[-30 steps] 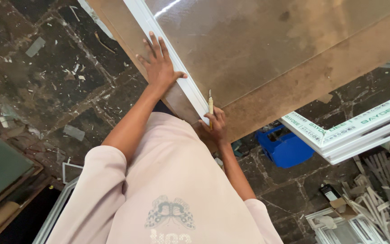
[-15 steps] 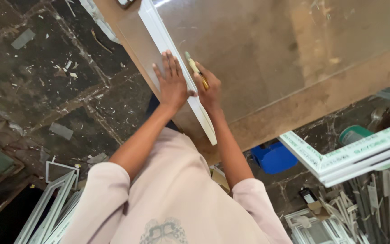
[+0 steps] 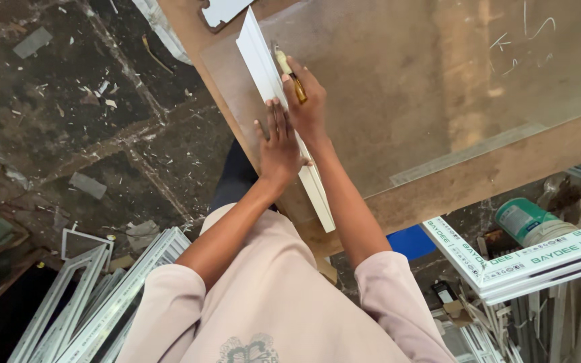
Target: The person measures a glass sheet on a workbench with a tape measure and marks it with a pencil. They then hold a white PVC strip against the glass edge and cut it to length with a utility knife, brush debris off the glass, and take further measurements with the tape measure.
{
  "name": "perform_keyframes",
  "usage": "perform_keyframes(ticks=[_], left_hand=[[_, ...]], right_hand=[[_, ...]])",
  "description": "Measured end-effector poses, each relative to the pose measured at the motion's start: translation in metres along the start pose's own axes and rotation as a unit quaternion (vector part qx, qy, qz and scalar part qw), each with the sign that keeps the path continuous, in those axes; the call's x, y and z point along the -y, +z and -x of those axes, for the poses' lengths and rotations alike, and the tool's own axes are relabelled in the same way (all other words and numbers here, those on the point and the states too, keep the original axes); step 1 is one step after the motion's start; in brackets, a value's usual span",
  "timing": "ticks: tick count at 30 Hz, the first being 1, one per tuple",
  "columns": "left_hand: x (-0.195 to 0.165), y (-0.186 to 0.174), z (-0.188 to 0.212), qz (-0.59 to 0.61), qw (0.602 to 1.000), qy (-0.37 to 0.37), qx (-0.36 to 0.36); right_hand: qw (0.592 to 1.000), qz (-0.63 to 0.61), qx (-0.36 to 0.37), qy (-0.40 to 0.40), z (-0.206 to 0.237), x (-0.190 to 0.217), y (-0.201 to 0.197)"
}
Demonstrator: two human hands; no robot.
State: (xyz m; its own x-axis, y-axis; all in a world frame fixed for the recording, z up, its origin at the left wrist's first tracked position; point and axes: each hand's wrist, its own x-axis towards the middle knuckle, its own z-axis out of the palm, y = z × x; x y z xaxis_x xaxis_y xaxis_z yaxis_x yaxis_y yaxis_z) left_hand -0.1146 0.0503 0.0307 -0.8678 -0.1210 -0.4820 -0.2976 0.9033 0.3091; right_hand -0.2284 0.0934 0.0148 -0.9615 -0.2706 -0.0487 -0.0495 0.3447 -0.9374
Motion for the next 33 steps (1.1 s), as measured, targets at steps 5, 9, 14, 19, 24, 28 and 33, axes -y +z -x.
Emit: perform_keyframes(ticks=[5, 9, 14, 19, 24, 28, 33], left_hand=[[0.000, 0.002, -0.001, -0.007, 1.000, 0.006, -0.010], [0.000, -0.001, -0.001, -0.006, 1.000, 0.016, -0.025], [-0.001, -0.004, 0.000, 0.007, 1.000, 0.014, 0.004], [-0.002, -0.007, 0.000, 0.014, 1.000, 0.011, -0.003], [-0.003, -0.009, 0.001, 0.025, 1.000, 0.010, 0.005], [-0.004, -0.009, 0.000, 0.012, 1.000, 0.005, 0.004], [-0.004, -0.005, 0.000, 0.010, 1.000, 0.007, 0.007]], right_hand=[[1.000, 0.007, 0.024, 0.000, -0.001, 0.005, 0.001], [1.000, 0.008, 0.025, 0.000, -0.002, 0.005, 0.001], [0.999, 0.002, 0.034, -0.011, -0.001, 0.002, -0.001], [0.997, -0.016, 0.042, 0.060, -0.004, 0.003, -0.003], [0.996, -0.021, 0.038, 0.078, -0.005, 0.003, -0.005], [0.999, -0.027, 0.041, -0.010, -0.007, -0.001, -0.008], [0.988, -0.116, 0.011, 0.105, -0.011, -0.003, -0.011]])
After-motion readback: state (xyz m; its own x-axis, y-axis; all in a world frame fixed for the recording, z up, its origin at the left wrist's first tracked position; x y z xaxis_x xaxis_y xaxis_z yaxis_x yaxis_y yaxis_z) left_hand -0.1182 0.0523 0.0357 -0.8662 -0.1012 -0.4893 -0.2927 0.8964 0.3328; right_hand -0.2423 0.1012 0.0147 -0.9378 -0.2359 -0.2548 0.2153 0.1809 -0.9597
